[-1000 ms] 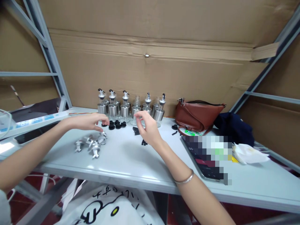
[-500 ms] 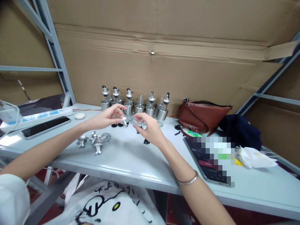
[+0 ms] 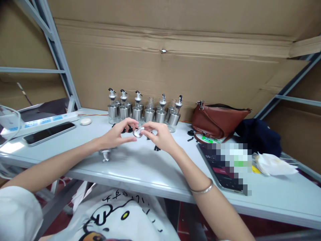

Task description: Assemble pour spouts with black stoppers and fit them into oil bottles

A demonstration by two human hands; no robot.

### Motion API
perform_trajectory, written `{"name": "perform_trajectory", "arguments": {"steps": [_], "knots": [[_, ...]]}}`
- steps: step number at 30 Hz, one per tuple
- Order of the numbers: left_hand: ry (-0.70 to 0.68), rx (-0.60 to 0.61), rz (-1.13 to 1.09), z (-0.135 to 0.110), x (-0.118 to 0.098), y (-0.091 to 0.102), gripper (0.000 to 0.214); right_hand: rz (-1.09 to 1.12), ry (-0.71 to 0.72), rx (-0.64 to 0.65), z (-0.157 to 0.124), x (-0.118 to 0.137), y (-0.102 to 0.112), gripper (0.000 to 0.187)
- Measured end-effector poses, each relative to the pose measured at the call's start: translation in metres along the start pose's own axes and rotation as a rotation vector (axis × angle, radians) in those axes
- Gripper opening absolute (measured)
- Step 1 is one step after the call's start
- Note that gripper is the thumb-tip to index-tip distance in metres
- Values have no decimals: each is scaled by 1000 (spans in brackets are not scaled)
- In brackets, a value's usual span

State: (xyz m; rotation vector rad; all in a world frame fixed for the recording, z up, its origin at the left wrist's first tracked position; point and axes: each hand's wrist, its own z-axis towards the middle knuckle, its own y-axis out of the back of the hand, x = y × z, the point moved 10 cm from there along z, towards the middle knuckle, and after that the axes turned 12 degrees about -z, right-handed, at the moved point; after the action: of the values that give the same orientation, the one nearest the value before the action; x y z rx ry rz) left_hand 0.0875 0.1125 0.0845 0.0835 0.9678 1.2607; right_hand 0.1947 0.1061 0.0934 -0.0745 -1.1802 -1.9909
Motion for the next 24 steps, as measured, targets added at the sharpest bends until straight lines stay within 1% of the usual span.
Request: {"name": "perform_trajectory", "arguments": {"steps": [1, 3, 5, 7, 9, 11, 12, 14, 16, 18, 21, 24], "knots": [[-97, 34, 131, -3, -10, -4, 38, 43, -31, 31, 0, -3, -2, 21], [-236, 97, 366, -10, -22, -14, 29, 126, -70, 113, 1, -6, -9, 25], [-300, 131, 531, -14, -26, -21, 21, 145, -82, 188, 1, -8, -14, 27], [-332, 133, 606, -15, -28, -24, 22, 73, -71, 222, 1, -9, -14, 26], [-335, 102, 604, -15, -29, -22, 21, -67, -57, 235, 1, -15, -12, 20], [-307, 75, 559, -14, -27, -19, 20, -228, -46, 278, -1, -25, -13, 14], [-292, 71, 529, -14, -25, -18, 19, -298, -43, 320, -2, -32, -16, 16], [-279, 93, 466, -15, -22, -19, 19, -387, -26, 433, -7, -46, -26, 25], [-278, 150, 420, -16, -21, -25, 20, -409, 0, 534, -13, -56, -37, 33], [-273, 219, 430, -19, -21, -31, 27, -414, 5, 590, -16, -63, -44, 36], [-273, 288, 513, -22, -22, -39, 39, -409, -31, 628, -17, -71, -49, 37], [-275, 294, 535, -23, -24, -40, 38, -378, -66, 644, -18, -75, -51, 34]]}}
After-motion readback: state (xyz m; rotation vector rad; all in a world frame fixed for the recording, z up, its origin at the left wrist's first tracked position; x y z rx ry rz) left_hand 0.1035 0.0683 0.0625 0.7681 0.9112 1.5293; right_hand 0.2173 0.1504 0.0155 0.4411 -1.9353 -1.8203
